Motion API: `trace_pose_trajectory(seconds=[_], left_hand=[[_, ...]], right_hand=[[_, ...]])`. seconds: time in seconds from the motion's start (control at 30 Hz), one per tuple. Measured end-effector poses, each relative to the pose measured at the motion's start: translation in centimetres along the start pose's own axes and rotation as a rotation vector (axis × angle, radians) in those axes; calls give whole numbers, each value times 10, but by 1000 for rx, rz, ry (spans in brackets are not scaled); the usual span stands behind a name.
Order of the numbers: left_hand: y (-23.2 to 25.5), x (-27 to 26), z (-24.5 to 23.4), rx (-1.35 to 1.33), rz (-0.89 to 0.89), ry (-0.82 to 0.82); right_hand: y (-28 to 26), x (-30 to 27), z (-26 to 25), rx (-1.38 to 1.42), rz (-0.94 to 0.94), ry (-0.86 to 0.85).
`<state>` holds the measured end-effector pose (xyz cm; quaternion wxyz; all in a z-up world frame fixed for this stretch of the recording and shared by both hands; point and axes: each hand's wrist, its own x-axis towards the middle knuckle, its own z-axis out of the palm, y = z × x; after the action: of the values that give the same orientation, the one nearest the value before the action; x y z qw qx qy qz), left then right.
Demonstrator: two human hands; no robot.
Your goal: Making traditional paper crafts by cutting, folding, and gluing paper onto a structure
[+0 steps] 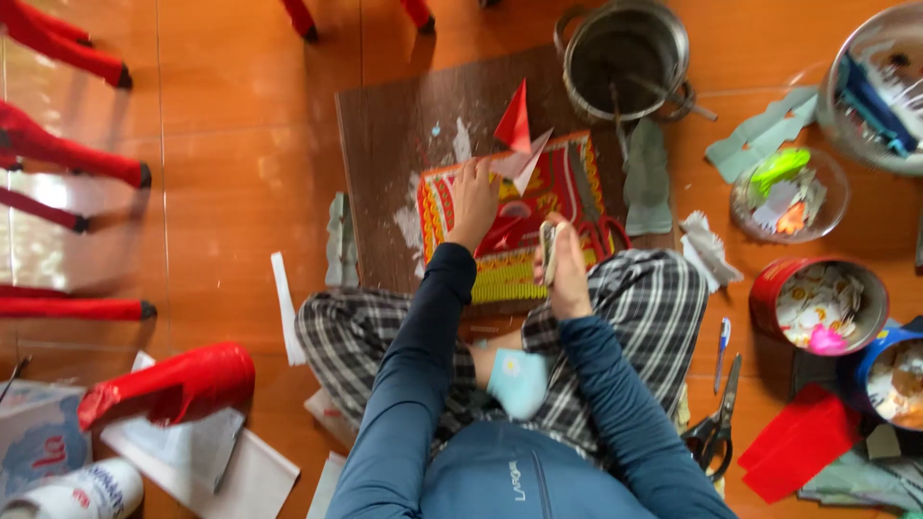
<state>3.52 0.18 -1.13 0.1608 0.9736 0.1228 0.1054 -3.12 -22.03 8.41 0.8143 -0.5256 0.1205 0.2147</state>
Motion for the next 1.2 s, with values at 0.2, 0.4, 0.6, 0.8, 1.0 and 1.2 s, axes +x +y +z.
trace_pose_trajectory(seconds=[0.2,0.4,0.6,0.8,1.0,1.2], left_hand=[[-11,89,63,-124,-280,12],[-27,118,94,-247,-541,35],[-27,124,95,-296,-574,-82],[-19,110,67,-537,-576,-26],[0,8,-35,-899,-551,-41],[2,-106,-90,-1191,-500,-118]], right_hand=[[-5,10,7,-40,77,-10],[-17,10,19,-59,98,3],[-31,8,30,-93,106,-61],[-39,6,30,-152,101,-77],[17,30,-3,-75,-128,5],[-3,5,17,-689,-852,-159]])
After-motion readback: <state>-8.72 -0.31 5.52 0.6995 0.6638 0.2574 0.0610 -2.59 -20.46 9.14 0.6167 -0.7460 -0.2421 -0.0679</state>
